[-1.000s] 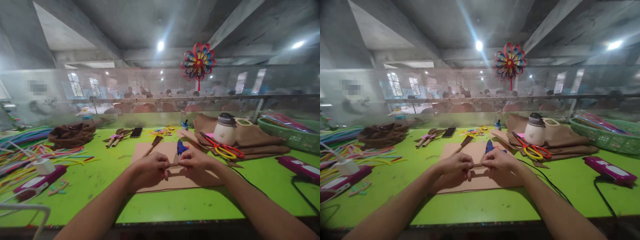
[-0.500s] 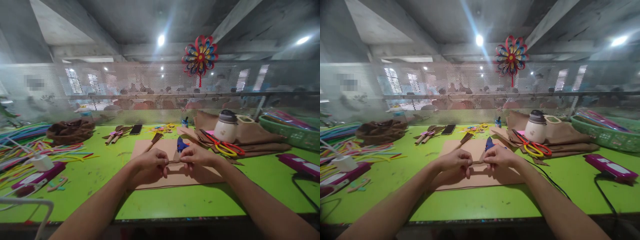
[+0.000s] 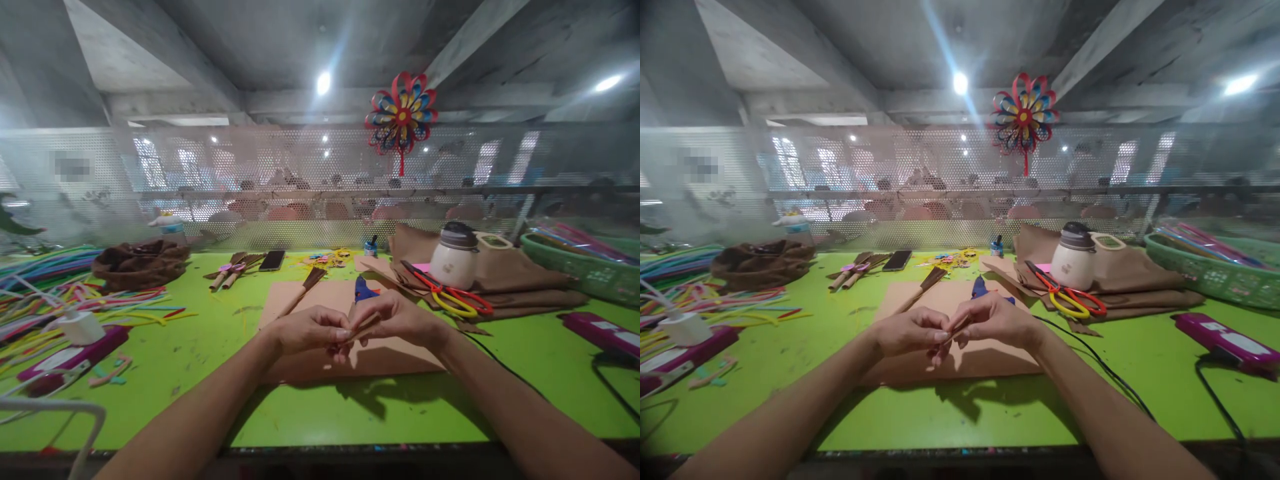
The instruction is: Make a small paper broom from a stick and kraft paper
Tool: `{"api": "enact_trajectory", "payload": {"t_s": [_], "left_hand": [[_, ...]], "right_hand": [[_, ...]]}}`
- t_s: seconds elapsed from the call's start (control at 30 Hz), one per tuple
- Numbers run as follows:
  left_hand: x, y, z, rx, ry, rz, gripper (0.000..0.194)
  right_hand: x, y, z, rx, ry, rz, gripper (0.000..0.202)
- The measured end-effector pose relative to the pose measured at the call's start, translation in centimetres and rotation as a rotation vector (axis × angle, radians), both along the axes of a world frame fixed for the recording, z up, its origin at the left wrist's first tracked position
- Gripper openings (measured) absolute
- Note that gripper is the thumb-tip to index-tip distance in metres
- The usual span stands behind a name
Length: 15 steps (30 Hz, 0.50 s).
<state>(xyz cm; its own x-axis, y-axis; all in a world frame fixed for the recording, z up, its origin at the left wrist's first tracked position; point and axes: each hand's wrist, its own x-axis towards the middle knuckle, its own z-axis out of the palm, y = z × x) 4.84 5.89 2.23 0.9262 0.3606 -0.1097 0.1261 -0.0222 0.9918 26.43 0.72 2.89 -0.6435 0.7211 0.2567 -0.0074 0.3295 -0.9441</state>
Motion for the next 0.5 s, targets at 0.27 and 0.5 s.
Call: {"api": "enact_trajectory", "payload": {"t_s": [0.27, 0.5], "left_hand": [[0.4, -0.2, -0.1, 0.055, 0.061, 0.004, 0.029], [0.6, 0.9, -0.3, 0.405, 0.048, 0.303, 0.027]], "right_hand": [[-0.3, 0.0, 0.2, 0.023, -0.144, -0.050, 0.023], [-0.2, 1.2, -1.8, 0.270, -0.571, -0.195, 0.016]]}}
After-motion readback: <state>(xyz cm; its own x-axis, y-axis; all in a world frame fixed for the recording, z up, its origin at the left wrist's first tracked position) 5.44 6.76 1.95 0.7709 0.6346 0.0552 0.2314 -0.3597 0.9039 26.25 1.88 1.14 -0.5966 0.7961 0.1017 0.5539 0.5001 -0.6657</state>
